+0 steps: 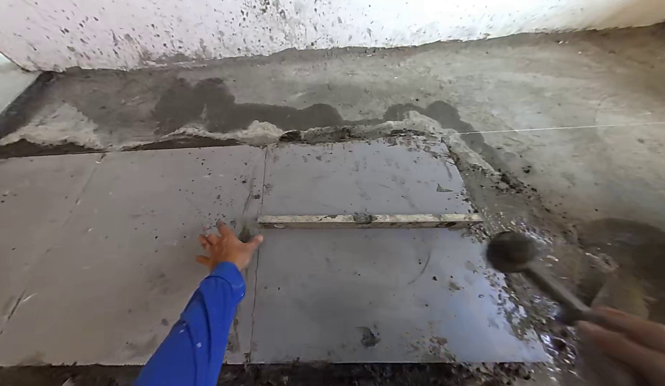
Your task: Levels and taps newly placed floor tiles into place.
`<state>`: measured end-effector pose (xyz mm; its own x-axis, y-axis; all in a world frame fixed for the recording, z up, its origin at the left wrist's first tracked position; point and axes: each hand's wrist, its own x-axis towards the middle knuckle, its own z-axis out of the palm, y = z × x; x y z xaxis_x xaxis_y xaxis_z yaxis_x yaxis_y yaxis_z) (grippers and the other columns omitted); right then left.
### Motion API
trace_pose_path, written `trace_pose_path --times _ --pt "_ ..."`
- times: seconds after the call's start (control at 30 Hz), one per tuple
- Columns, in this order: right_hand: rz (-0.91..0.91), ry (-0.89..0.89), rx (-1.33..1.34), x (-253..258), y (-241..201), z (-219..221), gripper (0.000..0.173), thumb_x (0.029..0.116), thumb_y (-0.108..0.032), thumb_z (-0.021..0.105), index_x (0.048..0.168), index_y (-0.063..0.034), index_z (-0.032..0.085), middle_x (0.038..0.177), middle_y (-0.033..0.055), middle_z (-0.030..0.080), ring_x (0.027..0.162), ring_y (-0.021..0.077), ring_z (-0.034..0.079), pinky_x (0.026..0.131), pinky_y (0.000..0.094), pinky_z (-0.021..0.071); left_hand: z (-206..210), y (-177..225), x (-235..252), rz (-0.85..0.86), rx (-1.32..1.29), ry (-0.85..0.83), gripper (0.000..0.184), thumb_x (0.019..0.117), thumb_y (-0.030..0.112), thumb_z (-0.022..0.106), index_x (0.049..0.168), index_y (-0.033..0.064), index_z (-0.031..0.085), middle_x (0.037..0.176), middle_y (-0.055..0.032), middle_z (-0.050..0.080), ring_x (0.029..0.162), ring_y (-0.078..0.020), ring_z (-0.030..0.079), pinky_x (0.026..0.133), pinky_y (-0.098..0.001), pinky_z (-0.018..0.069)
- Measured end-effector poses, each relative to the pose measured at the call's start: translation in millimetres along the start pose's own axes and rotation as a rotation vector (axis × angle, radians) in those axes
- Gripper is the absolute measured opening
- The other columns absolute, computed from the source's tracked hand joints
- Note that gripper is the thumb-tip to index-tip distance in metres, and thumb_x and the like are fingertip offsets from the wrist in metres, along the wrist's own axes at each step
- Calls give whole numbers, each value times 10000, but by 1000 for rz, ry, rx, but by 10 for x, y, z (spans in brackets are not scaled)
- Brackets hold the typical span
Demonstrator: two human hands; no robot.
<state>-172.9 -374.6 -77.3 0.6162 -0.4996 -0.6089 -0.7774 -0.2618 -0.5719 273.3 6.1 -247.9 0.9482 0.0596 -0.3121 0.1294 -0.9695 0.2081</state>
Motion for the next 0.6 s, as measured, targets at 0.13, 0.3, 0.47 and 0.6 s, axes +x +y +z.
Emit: trace_pose_path --times 0.13,0.3,0.47,0.6 --pt "-290 -186 134 324 -728 1063 386 1067 -290 460 1329 -43 600 702 45 600 521 172 561 473 383 503 119 116 207 58 5 -27 1261 690 730 822 1644 156 230 1720 -219 35 1561 -514 12 1096 -861 104" --pt "-193 -261 -37 1013 -1040 2416 560 1036 -595 405 1070 -89 641 719 67 589 632 230 613 611 465 531 58 150 279 68 41 -72 1298 686 707 841 1661 194 153 1724 -205 -28 1557 -522 -36 1078 -874 107" --pt "-248 -38 -4 918 -1145 2907 625 1041 -624 350 980 -84 659 621 34 566 550 193 598 514 427 502 52 146 334 80 40 -82 1284 681 666 869 1660 220 169 1731 -179 -53 1559 -518 -54 1072 -882 106" --pt "-94 -171 -33 946 -1195 2815 581 1048 -577 342 1019 -81 643 724 86 612 680 259 647 641 494 527 52 181 344 79 74 -89 1314 665 674 875 1664 216 155 1732 -174 -59 1559 -519 -38 1076 -879 114"
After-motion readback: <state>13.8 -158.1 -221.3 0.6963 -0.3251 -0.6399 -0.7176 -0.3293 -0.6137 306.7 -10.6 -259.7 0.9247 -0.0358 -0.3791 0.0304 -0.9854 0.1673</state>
